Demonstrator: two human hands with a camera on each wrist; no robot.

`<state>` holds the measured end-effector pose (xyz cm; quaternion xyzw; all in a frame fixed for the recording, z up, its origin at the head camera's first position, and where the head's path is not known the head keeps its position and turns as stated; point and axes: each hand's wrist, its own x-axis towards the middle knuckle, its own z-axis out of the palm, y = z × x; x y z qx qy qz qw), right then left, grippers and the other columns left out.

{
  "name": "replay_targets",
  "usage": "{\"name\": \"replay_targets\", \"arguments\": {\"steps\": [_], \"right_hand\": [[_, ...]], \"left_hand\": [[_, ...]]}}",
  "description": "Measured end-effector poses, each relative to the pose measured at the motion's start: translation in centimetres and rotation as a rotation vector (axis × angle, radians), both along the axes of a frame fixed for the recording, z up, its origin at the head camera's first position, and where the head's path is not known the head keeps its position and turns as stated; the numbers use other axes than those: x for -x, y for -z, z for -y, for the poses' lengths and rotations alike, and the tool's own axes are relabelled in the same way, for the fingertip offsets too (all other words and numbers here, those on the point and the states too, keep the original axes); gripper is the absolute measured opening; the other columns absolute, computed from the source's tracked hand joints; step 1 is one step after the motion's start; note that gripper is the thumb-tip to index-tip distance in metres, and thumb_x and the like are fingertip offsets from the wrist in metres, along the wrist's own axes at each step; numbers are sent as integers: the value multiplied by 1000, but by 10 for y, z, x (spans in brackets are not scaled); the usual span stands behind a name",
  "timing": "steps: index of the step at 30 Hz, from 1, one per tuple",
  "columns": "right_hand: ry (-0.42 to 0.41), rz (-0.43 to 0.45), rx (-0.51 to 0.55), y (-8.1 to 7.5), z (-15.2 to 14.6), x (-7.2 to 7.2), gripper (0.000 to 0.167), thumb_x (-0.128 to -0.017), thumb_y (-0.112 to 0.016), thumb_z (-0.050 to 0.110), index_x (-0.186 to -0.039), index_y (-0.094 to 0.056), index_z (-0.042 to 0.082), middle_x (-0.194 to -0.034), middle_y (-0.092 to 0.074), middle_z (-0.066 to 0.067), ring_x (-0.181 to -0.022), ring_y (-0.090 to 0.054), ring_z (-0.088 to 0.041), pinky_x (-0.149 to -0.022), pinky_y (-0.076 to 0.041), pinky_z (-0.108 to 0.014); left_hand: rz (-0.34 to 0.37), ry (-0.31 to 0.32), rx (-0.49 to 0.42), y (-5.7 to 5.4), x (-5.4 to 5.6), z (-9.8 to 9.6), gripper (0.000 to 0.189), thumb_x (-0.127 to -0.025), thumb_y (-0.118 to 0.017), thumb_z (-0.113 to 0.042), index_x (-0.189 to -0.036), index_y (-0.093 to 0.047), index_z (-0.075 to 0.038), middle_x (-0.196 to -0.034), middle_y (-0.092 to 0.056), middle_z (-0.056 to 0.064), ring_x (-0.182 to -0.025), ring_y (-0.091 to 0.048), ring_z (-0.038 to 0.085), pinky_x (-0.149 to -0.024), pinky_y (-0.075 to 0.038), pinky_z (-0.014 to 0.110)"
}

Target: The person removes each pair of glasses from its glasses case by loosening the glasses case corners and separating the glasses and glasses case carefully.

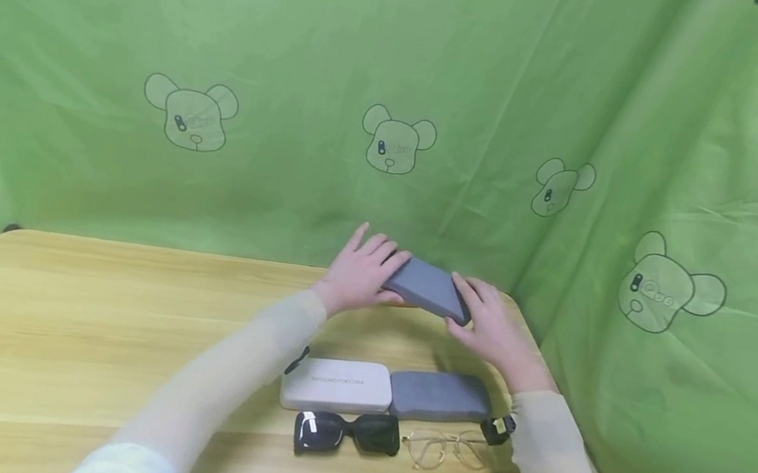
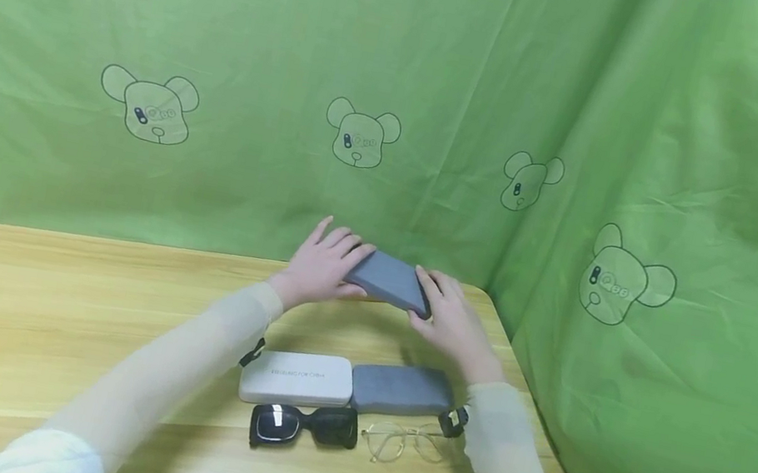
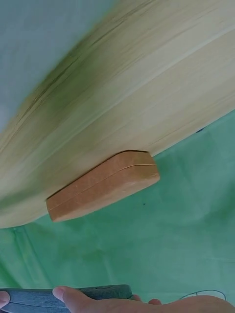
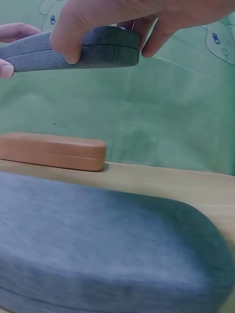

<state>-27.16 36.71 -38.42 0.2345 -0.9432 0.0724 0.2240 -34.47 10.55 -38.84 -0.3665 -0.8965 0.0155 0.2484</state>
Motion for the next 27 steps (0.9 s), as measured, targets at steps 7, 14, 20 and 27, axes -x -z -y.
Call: {"name": "replay_targets", "arguments": {"steps": [7,14,20,27], "right_hand": [[26,-10,10,-6,19,0,79,-78,-79,29,-144,-44,4,-132,-54,-24,-119,-53,-41,-103,-46,-54],[25,-79,-18,-14,38,-5,79,-75,-82,29,-141,-47,2,-129,-56,-23,-117,-54,-40,-102,-48,-53],[28,-166,-99,-15,53,-6,79,-73,-80,33,-139,-49,1,-125,-60,-23,-113,-58,-40,-101,-49,-51],[33,-229,-127,-14,74,-9,79,-71,-79,34,-137,-51,1,-123,-61,-22,-111,-59,-39,-99,-51,-49]], "left_hand": [[-41,-15,-30,-4,-9,15,79,-86,-50,-72,-146,-40,-22,-140,-54,2,-134,-44,24,-122,-15,58],[-59,-19,-95,-7,-20,30,79,-84,-59,-68,-144,-43,-20,-138,-56,5,-133,-46,26,-122,-14,59],[-61,-34,-132,-8,-28,44,80,-81,-61,-68,-143,-45,-19,-136,-57,5,-132,-46,26,-122,-15,58],[-77,-38,-192,-9,-40,63,80,-78,-67,-65,-140,-47,-18,-133,-59,7,-128,-50,28,-120,-22,57]]}}
